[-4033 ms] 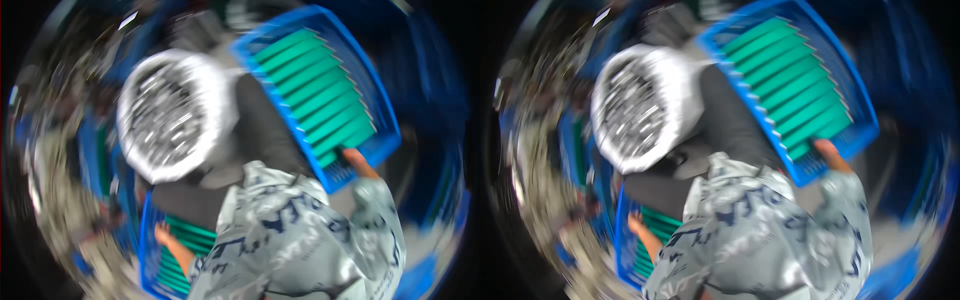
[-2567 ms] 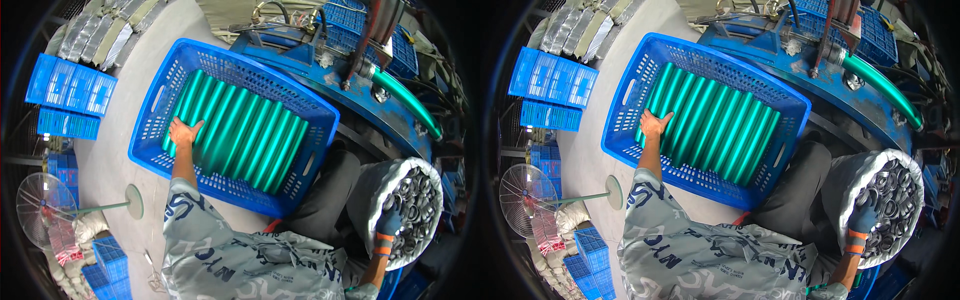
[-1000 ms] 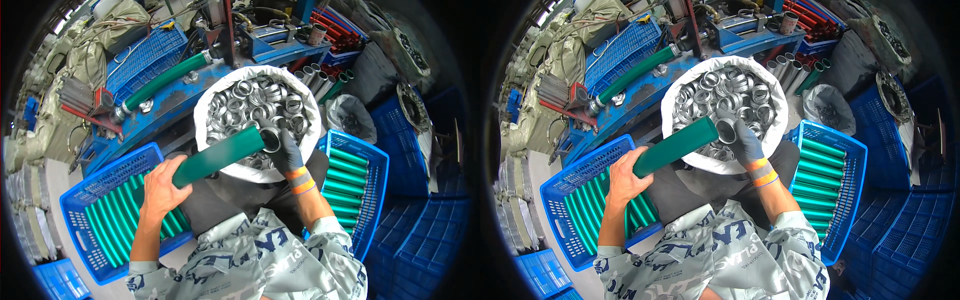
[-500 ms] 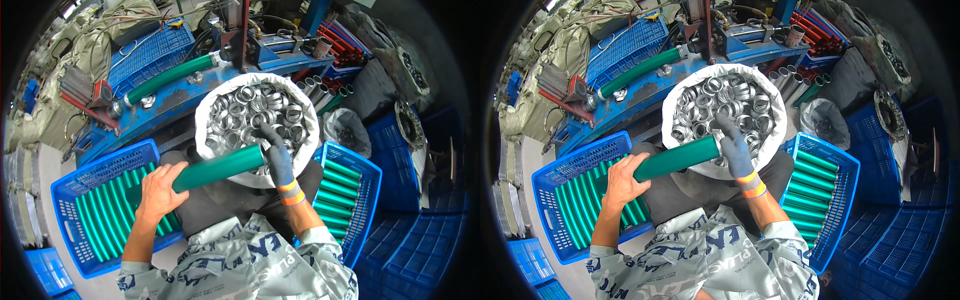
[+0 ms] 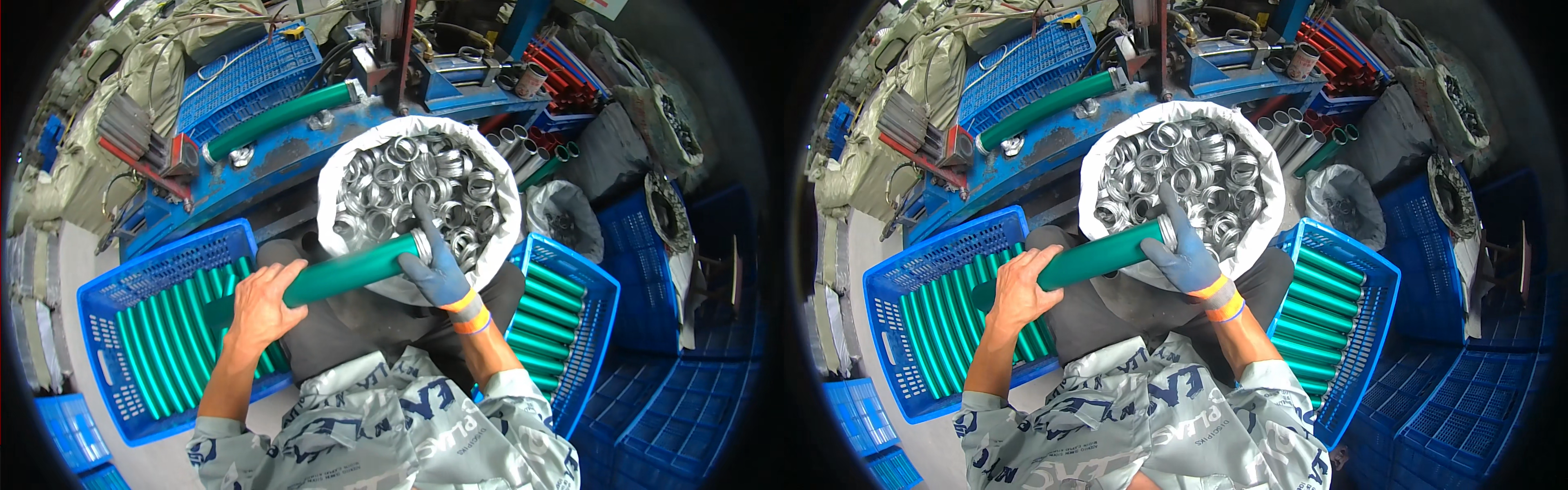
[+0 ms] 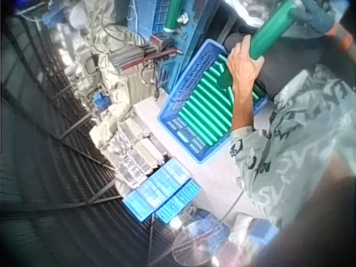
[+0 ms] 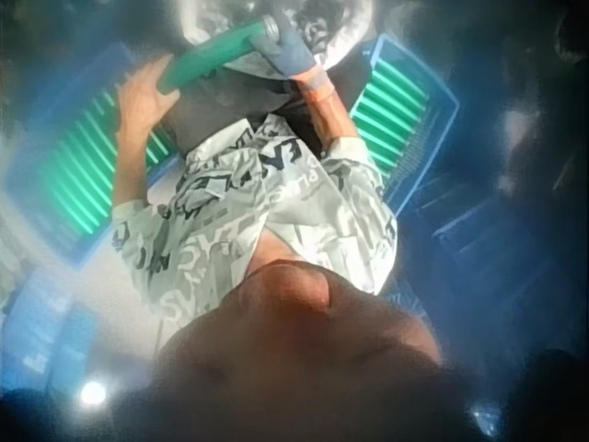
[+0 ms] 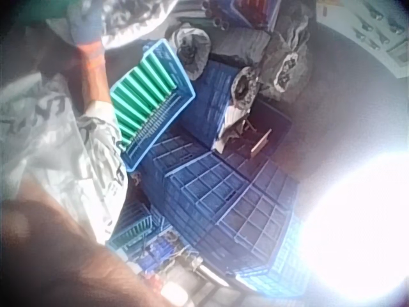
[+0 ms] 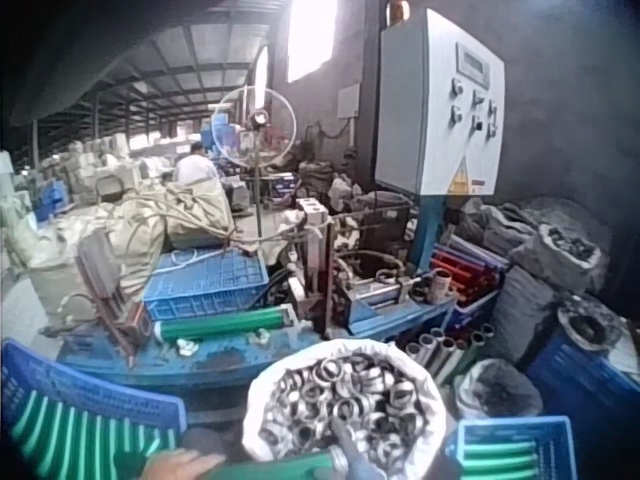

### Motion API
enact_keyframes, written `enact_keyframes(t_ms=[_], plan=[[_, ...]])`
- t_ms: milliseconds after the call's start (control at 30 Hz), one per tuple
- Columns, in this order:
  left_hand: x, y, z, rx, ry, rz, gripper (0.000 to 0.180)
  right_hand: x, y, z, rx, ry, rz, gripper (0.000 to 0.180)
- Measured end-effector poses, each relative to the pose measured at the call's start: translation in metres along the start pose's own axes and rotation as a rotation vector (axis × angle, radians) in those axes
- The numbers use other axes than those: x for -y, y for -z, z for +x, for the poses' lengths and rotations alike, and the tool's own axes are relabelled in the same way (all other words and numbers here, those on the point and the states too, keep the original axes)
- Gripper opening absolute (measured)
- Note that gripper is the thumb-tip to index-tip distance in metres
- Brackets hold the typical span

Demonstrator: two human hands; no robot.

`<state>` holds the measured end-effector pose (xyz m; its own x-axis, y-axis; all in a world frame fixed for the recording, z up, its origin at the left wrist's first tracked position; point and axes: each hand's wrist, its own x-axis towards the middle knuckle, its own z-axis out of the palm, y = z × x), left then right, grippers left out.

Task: Assembling green tubes with metal rings at both ends using a mechanical press jig.

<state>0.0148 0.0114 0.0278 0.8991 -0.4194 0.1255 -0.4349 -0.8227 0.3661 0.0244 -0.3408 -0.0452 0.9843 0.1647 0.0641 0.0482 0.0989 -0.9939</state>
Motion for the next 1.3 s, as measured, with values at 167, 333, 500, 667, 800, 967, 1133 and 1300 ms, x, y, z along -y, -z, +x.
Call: enact_keyframes(t_ms=[167,333,500,667,800,967,1133,1300], plan=[[0.000,-0.015,0.001,-0.024,0.029,0.041,0.073,-0.008,0.005,0.014,0.030,0.045,-0.089,0.096],[0.003,-0.019,-0.010,-0.049,0.116,-0.031,0.071,-0.025,0.015,0.031,0.040,-0.049,0.331,0.090],[0.015,0.000,-0.024,-0.198,0.334,-0.717,0.069,-0.061,0.045,0.032,0.344,0.141,-0.688,0.051],[0.024,-0.006,-0.023,-0.430,0.232,-1.175,0.066,-0.085,0.027,0.045,0.367,0.327,-1.084,0.031],[0.020,-0.017,-0.036,-0.575,0.349,-1.424,0.064,-0.075,0.025,0.033,0.207,0.236,-0.826,0.012],[0.012,-0.072,-0.040,-0.536,0.473,-1.870,0.044,-0.031,0.022,0.014,-0.007,-0.167,0.516,0.057],[0.004,-0.092,-0.029,-0.528,0.586,-1.922,0.048,-0.015,0.008,-0.002,0.145,-0.039,0.328,0.098],[0.002,-0.096,-0.030,-0.629,0.666,-1.861,0.046,-0.009,-0.024,-0.006,0.058,0.076,0.102,0.105]])
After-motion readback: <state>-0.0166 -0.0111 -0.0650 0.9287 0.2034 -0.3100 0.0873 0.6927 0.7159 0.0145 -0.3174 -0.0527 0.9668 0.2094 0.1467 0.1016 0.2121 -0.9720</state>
